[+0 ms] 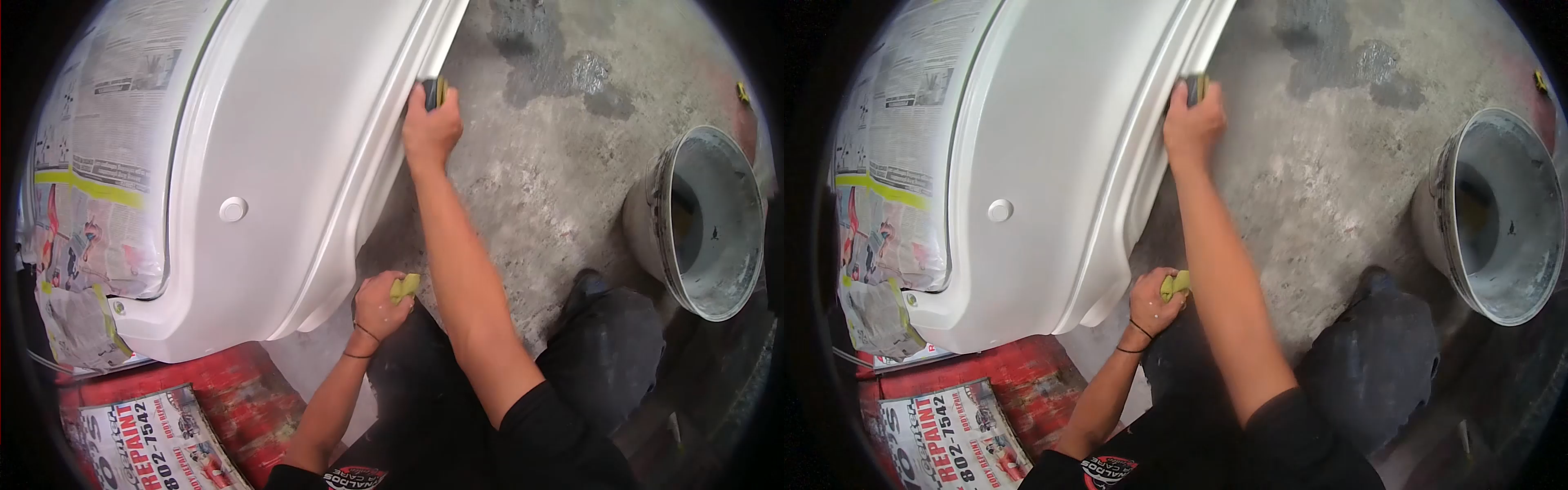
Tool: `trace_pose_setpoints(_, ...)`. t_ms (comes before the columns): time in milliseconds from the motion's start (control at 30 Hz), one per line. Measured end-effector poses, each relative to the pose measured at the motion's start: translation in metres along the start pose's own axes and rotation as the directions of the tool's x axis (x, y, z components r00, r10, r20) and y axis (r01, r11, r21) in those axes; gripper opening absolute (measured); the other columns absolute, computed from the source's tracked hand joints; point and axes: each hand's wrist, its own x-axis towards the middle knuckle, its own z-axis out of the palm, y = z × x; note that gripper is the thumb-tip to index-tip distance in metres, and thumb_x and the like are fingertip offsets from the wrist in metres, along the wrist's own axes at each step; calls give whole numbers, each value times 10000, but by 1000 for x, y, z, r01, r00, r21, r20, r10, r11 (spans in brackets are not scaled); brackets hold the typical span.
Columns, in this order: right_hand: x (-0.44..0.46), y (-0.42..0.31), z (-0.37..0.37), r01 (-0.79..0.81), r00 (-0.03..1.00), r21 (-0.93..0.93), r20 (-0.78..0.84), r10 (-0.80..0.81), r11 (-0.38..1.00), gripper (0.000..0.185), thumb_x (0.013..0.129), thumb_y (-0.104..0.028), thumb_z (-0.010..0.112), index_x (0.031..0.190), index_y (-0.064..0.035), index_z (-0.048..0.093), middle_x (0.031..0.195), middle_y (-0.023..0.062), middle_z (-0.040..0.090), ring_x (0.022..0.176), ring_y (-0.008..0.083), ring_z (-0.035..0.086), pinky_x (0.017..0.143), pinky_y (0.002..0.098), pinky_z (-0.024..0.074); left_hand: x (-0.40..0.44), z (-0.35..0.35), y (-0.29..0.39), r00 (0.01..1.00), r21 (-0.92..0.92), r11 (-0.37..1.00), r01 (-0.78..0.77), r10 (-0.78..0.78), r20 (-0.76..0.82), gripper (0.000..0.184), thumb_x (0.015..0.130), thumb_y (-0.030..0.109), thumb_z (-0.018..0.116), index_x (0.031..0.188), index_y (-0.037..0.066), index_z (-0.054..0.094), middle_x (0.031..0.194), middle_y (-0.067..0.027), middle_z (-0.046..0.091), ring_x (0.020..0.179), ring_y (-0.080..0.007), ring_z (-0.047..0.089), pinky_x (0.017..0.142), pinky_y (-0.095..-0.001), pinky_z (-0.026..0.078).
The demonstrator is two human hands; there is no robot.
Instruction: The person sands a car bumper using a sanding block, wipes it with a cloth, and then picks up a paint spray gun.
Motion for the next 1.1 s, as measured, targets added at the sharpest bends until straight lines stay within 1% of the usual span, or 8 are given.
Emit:
trace_pose_setpoints(400, 46, -19, -29, -135, 991, 178, 39, 130, 975, 527, 1039, -374, 751, 1303, 78, 682, 1291, 304, 734, 1239, 476, 695, 1083, 516, 528, 14, 9, 7, 998, -10, 999, -33, 34, 54, 372, 845, 275, 837, 1160, 102, 739, 1014, -138, 773, 944, -408, 725, 898, -480, 558)
trace_pose_setpoints(467, 74, -27, -69, -177, 976, 408, -45, 213, 896, 579, 1051, -459, 765, 1384, 3, 662, 1138, 109, 718, 964, 233, 672, 839, 426, 552, 21, 10, 14, 997, -21, 999, -49, 50, 54, 363, 861, 282, 836, 1158, 99, 734, 1008, -144, 767, 926, -426, 715, 859, -499, 572)
trace_pose_setpoints(500, 69, -68, -119, -282, 948, 545, 34, 316, 789, 743, 1095, -494, 675, 1591, 38, 525, 1577, 244, 586, 1484, 383, 528, 1180, 519, 470, 27, 14, 18, 995, -50, 995, -88, 90, 43, 357, 868, 285, 831, 1158, 100, 738, 1022, -150, 770, 945, -423, 718, 865, -502, 572)
trace_pose_setpoints(633, 74, -102, -271, 193, 969, 979, -200, 145, 58, 630, 1032, -509, 761, 1431, -43, 621, 1365, 146, 692, 1199, 274, 688, 1023, 487, 552, 44, 23, 35, 980, -136, 978, -160, 174, 97, 335, 978, 343, 778, 1184, 81, 741, 1055, -169, 776, 959, -414, 727, 851, -498, 577)
trace_pose_setpoints(733, 57, -117, -303, 201, 968, 976, -186, 166, -78, 673, 1041, -541, 723, 1481, -46, 605, 1460, 150, 688, 1331, 286, 662, 1095, 511, 520, 67, 42, 45, 993, -346, 937, -41, 77, 89, 336, 1080, 365, 692, 1183, 47, 733, 1019, -133, 774, 930, -321, 746, 836, -444, 587)
trace_pose_setpoints(800, 54, -76, -291, 5, 999, 995, -8, 34, 96, 699, 1056, -526, 693, 1555, -53, 566, 1475, 130, 693, 1389, 283, 635, 1160, 513, 486, 99, 53, 56, 993, -625, 771, 120, -90, 79, 381, 1147, 390, 615, 1177, 29, 731, 988, -94, 767, 921, -234, 747, 828, -400, 594)
trace_pose_setpoints(900, 19, -54, -243, -4, 976, 471, 196, -100, 882, 478, 1112, -317, 642, 1527, -80, 651, 1516, 114, 675, 1455, 239, 581, 1242, 440, 417, 160, 26, 122, 972, -929, 300, 217, -156, 176, 541, 1190, 529, 473, 1357, 49, 659, 1154, -48, 746, 982, -163, 731, 871, -372, 616)
trace_pose_setpoints(1100, 16, 7, -189, -201, 974, 459, 185, 129, 866, 516, 1108, -300, 644, 1568, -70, 595, 1425, 114, 683, 1241, 304, 681, 1139, 439, 531, 186, 18, 159, 885, -922, 272, 274, 304, 353, 659, 1210, 482, 413, 1700, 44, 362, 1721, -163, 415, 1588, -288, 405, 1314, -434, 312)
